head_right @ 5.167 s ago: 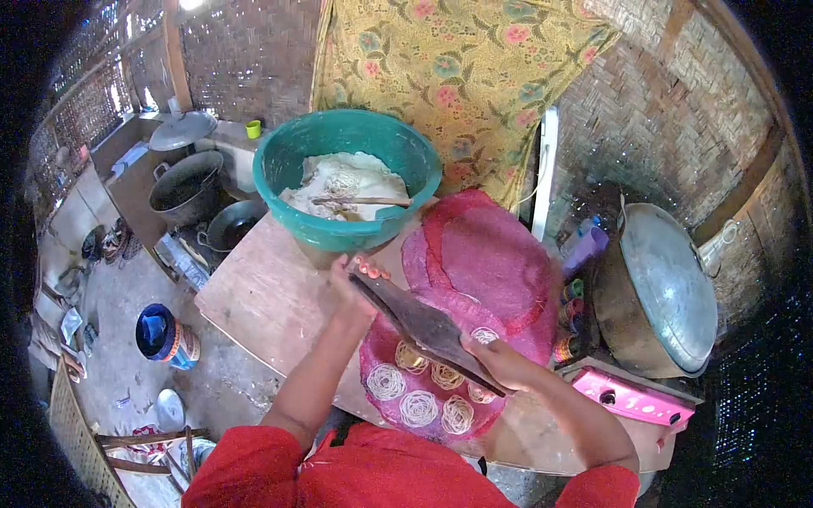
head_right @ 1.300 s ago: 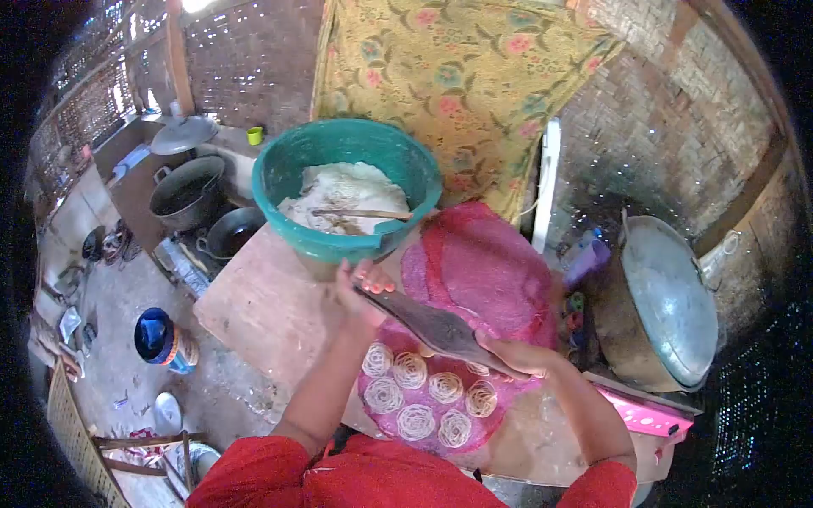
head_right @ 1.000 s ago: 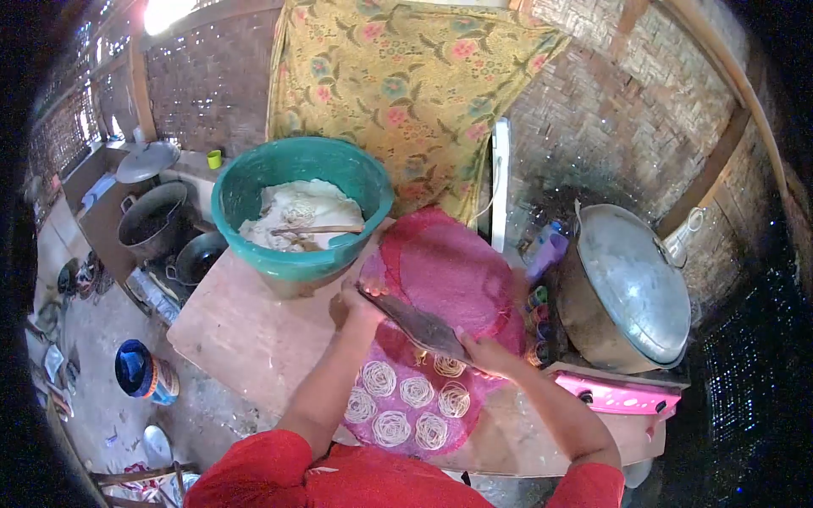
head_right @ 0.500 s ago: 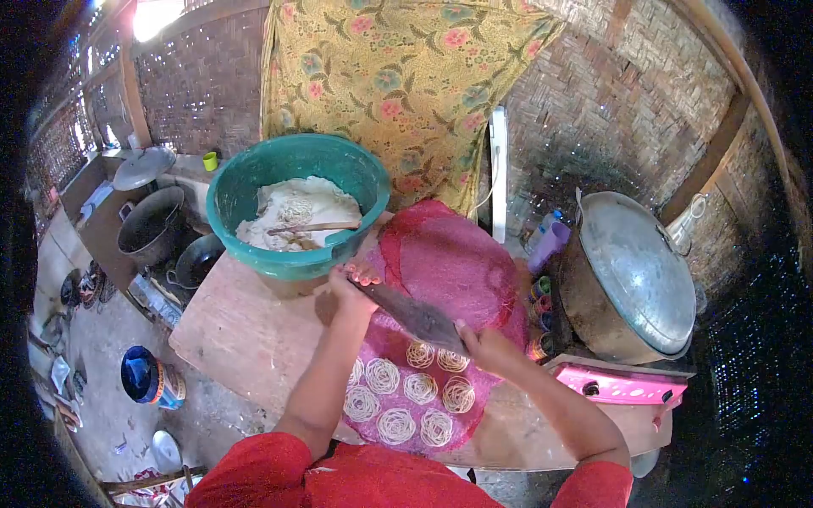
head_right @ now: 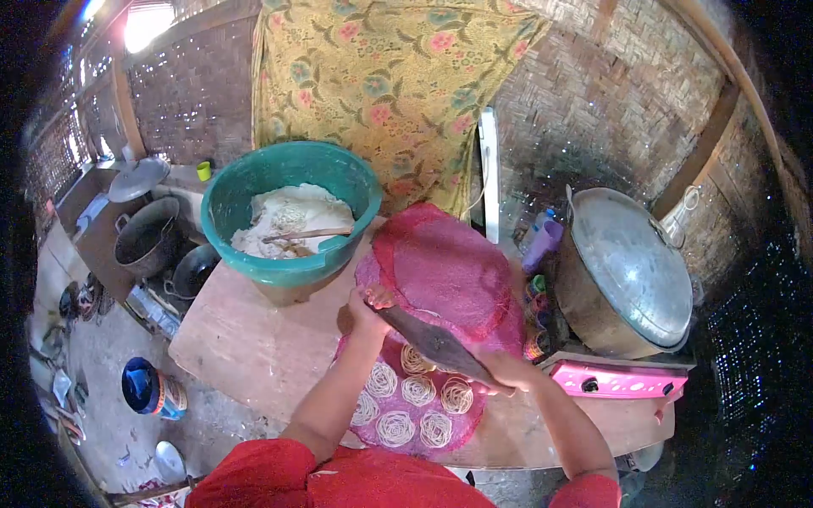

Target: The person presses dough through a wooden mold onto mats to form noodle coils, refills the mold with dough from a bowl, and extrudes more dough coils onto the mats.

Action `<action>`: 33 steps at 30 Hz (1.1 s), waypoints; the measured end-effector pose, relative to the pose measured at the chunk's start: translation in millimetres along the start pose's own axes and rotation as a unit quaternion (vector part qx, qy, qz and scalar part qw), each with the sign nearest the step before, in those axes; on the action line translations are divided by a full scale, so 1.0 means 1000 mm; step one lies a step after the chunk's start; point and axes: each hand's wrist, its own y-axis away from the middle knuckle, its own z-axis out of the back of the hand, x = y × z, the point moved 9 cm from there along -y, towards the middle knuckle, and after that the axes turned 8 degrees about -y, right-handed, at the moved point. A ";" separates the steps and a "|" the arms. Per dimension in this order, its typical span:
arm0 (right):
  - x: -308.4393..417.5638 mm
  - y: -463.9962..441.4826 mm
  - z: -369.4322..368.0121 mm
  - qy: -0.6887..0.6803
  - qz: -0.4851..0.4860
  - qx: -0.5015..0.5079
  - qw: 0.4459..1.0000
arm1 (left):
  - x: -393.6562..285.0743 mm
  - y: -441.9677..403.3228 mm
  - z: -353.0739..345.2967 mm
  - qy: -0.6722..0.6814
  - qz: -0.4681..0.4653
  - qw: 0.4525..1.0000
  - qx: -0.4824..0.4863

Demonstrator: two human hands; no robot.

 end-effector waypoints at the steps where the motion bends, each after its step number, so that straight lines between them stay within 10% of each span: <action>1: -0.002 -0.001 0.001 -0.003 0.001 -0.002 1.000 | 0.000 0.000 0.001 0.033 0.012 0.999 -0.001; 4: -0.009 -0.016 -0.024 -0.312 0.023 0.124 0.942 | -0.004 -0.003 0.010 0.068 0.009 0.998 0.002; 6: -0.004 -0.040 -0.057 -0.522 0.084 0.269 0.805 | -0.008 -0.003 0.012 0.069 -0.008 0.998 0.007; 13: -0.013 -0.068 -0.069 -0.526 0.123 0.169 0.825 | -0.013 -0.008 0.036 0.086 -0.030 0.996 0.014; 19: -0.023 -0.075 -0.073 -0.506 0.112 0.297 0.802 | -0.015 -0.004 0.026 0.029 -0.054 0.997 -0.042; 33: -0.026 -0.120 -0.036 -0.219 0.161 -0.038 0.961 | -0.075 0.073 -0.142 -0.044 -0.092 0.976 0.194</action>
